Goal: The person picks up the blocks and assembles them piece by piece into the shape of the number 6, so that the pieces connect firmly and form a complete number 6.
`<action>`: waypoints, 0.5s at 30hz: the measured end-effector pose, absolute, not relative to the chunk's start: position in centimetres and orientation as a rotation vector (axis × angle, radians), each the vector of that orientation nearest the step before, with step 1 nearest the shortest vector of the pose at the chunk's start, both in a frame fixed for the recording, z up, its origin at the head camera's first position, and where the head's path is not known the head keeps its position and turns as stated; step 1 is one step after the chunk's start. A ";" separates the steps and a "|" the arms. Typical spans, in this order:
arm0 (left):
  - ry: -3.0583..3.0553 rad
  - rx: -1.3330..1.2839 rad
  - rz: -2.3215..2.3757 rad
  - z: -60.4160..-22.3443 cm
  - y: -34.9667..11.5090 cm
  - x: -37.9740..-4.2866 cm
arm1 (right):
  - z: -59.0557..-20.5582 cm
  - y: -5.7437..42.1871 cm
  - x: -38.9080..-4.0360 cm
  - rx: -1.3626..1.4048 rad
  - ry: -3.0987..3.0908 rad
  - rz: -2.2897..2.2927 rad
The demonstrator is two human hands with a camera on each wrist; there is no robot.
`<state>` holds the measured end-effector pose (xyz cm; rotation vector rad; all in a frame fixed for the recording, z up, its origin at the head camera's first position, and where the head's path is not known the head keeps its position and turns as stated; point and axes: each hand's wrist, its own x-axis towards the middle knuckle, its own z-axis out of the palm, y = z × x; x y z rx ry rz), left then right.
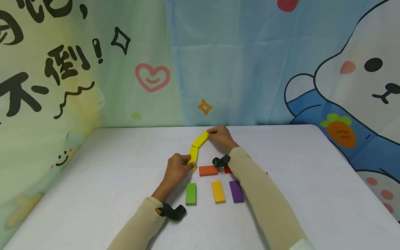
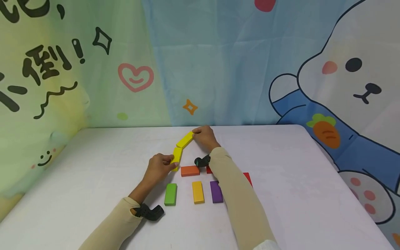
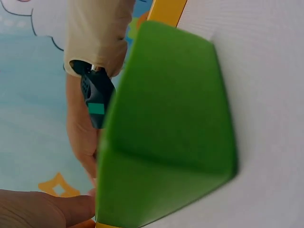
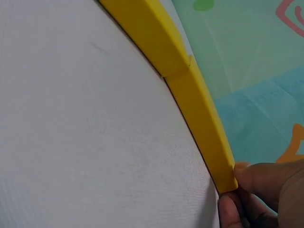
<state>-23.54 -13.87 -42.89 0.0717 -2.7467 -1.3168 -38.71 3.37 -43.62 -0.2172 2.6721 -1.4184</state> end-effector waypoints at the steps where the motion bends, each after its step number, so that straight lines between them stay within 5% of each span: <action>1: -2.743 0.071 -1.322 -42.9 -13.9 -23.5 | -43.6 3.4 -38.7 -0.225 2.672 -1.416; 15: -2.715 0.052 -1.314 -43.1 -14.1 -23.5 | -43.3 3.6 -38.4 -0.286 2.670 -1.405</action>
